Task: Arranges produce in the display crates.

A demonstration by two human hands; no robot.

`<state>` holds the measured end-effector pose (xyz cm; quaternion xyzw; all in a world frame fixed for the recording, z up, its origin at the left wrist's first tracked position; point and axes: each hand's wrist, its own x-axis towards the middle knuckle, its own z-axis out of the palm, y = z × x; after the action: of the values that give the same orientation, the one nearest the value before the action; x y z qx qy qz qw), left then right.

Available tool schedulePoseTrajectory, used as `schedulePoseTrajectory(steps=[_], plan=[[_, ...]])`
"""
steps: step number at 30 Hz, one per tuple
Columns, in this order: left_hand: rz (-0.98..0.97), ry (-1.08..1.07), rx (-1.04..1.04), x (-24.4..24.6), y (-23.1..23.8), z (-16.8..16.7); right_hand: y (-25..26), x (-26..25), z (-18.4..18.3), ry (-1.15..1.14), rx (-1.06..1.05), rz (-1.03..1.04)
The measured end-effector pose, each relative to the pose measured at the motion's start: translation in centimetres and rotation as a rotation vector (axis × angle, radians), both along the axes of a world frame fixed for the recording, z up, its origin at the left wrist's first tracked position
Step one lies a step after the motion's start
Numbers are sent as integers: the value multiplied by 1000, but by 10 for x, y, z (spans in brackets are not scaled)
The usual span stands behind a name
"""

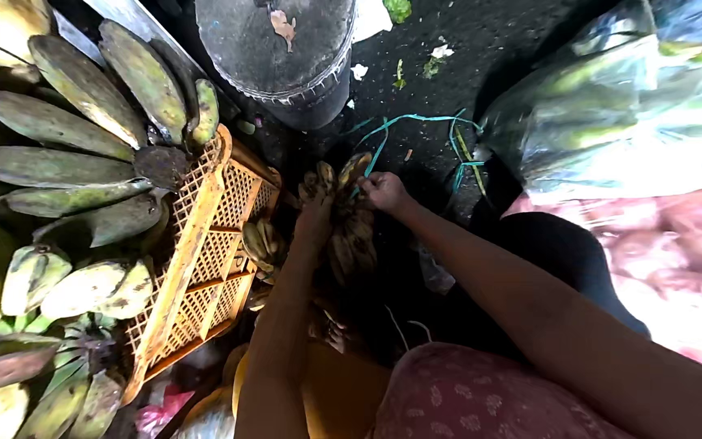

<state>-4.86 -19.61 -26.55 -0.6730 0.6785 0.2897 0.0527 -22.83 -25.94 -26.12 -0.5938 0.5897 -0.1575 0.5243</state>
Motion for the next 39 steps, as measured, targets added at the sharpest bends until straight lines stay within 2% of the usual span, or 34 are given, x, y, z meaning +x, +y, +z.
schedulePoseTrajectory(steps=[3,7,10,14,18,20,22,26,30,33,36,39], plan=[[-10,118,-20,14,2,1,16,1,6,-235,-18,-56],[16,351,-19,18,11,13,5,4,18,-182,40,184],[62,399,-11,18,9,5,1,-9,32,-179,108,283],[39,299,-50,4,-7,12,5,-18,40,-261,65,142],[69,365,-13,8,-6,9,8,-15,39,-546,257,-152],[135,334,81,12,3,12,28,-8,45,-500,224,-89],[101,321,127,12,10,10,32,-11,53,-456,216,-72],[56,389,113,-14,17,9,1,-18,63,-460,218,-167],[72,361,237,-38,-2,2,-29,-28,59,-375,267,-253],[159,409,372,-34,-18,2,-36,-33,53,-318,270,-160],[135,436,335,-22,-23,-20,-36,-35,55,-304,262,-94],[78,364,363,-12,-25,-22,-23,-33,60,-351,246,-68]])
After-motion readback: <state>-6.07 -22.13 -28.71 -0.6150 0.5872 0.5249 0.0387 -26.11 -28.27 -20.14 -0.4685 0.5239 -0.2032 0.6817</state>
